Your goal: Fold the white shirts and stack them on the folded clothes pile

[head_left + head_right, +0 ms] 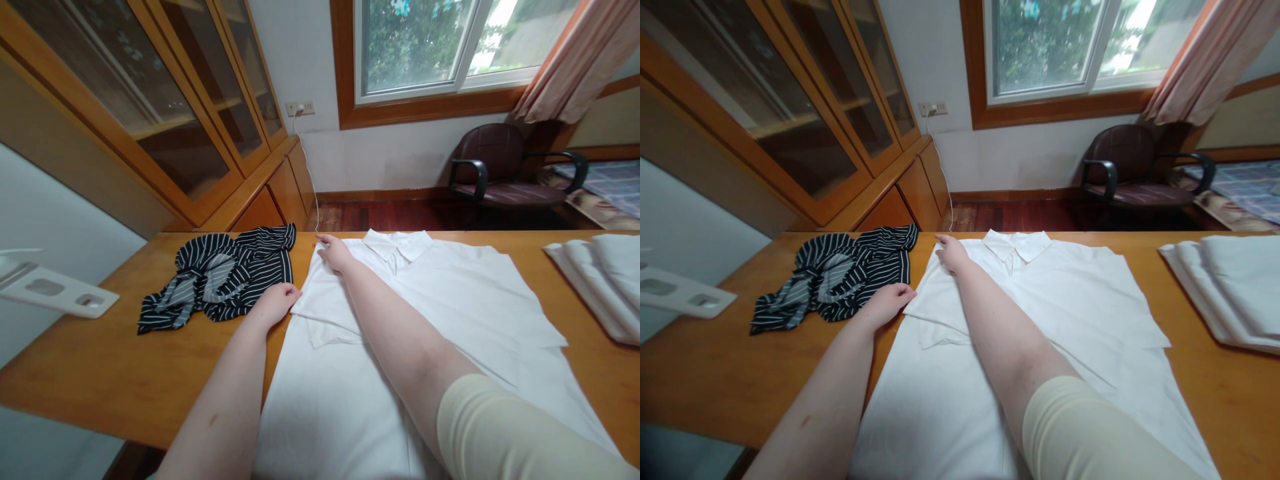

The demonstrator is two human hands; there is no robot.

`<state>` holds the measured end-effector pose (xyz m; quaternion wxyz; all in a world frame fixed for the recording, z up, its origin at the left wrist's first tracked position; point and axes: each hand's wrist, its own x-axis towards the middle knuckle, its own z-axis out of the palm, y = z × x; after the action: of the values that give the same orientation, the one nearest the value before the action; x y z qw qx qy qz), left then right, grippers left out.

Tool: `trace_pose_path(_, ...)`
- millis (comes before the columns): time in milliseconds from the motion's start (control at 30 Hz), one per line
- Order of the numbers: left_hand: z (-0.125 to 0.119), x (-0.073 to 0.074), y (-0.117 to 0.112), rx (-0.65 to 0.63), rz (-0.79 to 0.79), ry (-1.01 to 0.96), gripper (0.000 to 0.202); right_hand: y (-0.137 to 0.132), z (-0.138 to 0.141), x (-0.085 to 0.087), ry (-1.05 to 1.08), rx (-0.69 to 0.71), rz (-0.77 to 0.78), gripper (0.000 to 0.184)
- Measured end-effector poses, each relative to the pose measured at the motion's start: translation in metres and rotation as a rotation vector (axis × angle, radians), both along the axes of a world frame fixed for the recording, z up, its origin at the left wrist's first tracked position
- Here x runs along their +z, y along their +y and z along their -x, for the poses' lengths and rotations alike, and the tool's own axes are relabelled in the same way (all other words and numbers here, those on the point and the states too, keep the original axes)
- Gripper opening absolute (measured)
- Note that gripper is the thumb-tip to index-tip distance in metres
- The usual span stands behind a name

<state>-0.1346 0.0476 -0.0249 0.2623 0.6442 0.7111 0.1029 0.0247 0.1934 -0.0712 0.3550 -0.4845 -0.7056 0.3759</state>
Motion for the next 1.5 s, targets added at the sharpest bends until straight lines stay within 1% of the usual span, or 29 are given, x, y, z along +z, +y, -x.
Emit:
trace_pose_path(100,-0.006,0.002,0.001,0.051,0.021,0.109,0.027,-0.001,0.000,0.000,-0.038,-0.058,-0.031,0.043)
trace_pose_path(200,-0.014,0.003,0.001,0.114,0.040,0.225,0.023,-0.003,-0.001,0.004,-0.068,-0.112,-0.058,0.034)
trace_pose_path(267,-0.018,0.003,0.000,0.131,0.037,0.265,0.020,-0.006,-0.003,0.009,-0.066,-0.142,-0.037,0.032)
trace_pose_path(300,-0.020,0.003,0.000,0.130,0.034,0.272,0.020,-0.007,-0.003,0.011,-0.054,-0.135,-0.027,0.032)
trace_pose_path(367,-0.021,0.003,-0.001,0.123,0.031,0.271,0.019,-0.009,-0.005,0.014,-0.011,-0.049,-0.025,0.032)
trace_pose_path(467,-0.020,0.003,-0.001,0.107,0.038,0.259,0.020,-0.010,-0.005,0.015,0.046,0.165,-0.009,0.023)
trace_pose_path(500,-0.020,0.004,-0.002,0.103,0.043,0.255,0.020,-0.010,-0.004,0.015,0.049,0.204,0.011,0.021)
trace_pose_path(567,-0.019,0.005,-0.002,0.094,0.046,0.250,0.021,-0.009,-0.004,0.013,0.042,0.216,0.037,0.020)
trace_pose_path(633,-0.018,0.005,-0.001,0.089,0.047,0.252,0.022,-0.007,-0.002,0.012,0.032,0.181,0.028,0.022)
trace_pose_path(733,-0.018,0.005,-0.001,0.084,0.050,0.255,0.023,-0.007,-0.001,0.009,0.012,0.151,-0.016,0.032)
trace_pose_path(867,-0.018,0.006,-0.002,0.087,0.057,0.263,0.023,-0.007,0.001,0.006,-0.047,0.139,-0.079,0.050)
trace_pose_path(933,-0.019,0.006,-0.003,0.090,0.063,0.270,0.024,-0.008,0.000,0.006,-0.073,0.101,-0.101,0.058)
trace_pose_path(1000,-0.020,0.006,-0.004,0.090,0.062,0.283,0.025,-0.009,-0.001,0.010,-0.095,0.015,-0.157,0.060)
trace_pose_path(1067,-0.020,0.006,-0.004,0.087,0.060,0.298,0.026,-0.012,-0.004,0.018,-0.095,-0.053,-0.239,0.054)
trace_pose_path(1100,-0.020,0.006,-0.004,0.085,0.060,0.302,0.026,-0.014,-0.005,0.023,-0.087,-0.034,-0.267,0.048)
trace_pose_path(1133,-0.019,0.006,-0.004,0.083,0.061,0.304,0.026,-0.016,-0.005,0.028,-0.081,0.034,-0.270,0.041)
trace_pose_path(1167,-0.019,0.006,-0.004,0.080,0.062,0.303,0.026,-0.018,-0.006,0.033,-0.078,0.142,-0.244,0.033)
trace_pose_path(1233,-0.019,0.006,-0.004,0.073,0.061,0.298,0.025,-0.022,-0.005,0.038,-0.092,0.391,-0.122,0.024)
trace_pose_path(1267,-0.019,0.006,-0.004,0.071,0.061,0.296,0.025,-0.023,-0.004,0.038,-0.111,0.491,-0.055,0.022)
trace_pose_path(1300,-0.019,0.006,-0.003,0.071,0.062,0.296,0.025,-0.023,-0.003,0.036,-0.133,0.559,-0.007,0.026)
trace_pose_path(1367,-0.019,0.006,-0.003,0.071,0.069,0.299,0.026,-0.023,0.001,0.030,-0.199,0.619,0.003,0.038)
trace_pose_path(1433,-0.021,0.008,-0.003,0.073,0.082,0.308,0.027,-0.022,0.005,0.022,-0.304,0.622,-0.083,0.045)
trace_pose_path(1500,-0.023,0.009,-0.003,0.070,0.094,0.325,0.027,-0.021,0.008,0.015,-0.426,0.601,-0.173,0.047)
